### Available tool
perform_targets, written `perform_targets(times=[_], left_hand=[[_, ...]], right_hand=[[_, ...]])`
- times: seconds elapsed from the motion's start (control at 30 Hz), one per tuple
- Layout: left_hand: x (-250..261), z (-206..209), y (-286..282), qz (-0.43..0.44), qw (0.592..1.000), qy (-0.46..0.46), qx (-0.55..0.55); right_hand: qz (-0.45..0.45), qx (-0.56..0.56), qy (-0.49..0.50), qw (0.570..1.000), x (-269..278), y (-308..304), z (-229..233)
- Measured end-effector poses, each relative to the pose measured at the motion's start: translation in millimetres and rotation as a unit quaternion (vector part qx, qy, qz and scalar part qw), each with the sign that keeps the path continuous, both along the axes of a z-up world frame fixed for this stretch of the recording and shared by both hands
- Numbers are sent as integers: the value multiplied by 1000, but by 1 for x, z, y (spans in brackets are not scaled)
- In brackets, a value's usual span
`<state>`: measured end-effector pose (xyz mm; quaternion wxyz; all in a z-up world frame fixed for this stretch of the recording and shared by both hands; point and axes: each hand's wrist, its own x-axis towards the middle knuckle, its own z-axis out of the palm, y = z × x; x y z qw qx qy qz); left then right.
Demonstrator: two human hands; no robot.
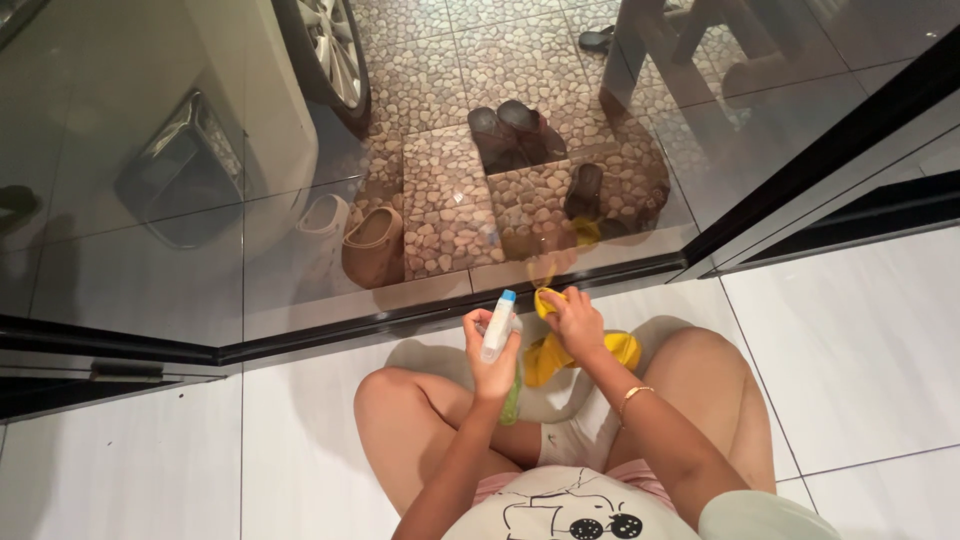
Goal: Cleaning a glass sliding door using a spray bottle and a yellow cloth while sitting on the floor.
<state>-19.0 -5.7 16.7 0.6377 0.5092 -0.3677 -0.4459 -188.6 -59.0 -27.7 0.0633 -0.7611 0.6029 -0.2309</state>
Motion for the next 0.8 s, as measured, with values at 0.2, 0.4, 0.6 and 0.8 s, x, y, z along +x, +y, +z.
perform_targets(times=[0.2,0.4,0.6,0.8], left_hand=[[-5,5,0,-5,1000,-8,-7],[-14,6,-3,-19,1000,-13,-12],[-26,11,-5,-22,999,-29,-5],[-34,18,-7,-49,998,-28,-7]], right_hand=[[-32,-19,14,999,-25,-4,-3],[-67,-12,11,998,-41,-6,-2],[-91,-9,10,996,-54,-7,-3],[-114,-16,13,993,-69,-9,-4]])
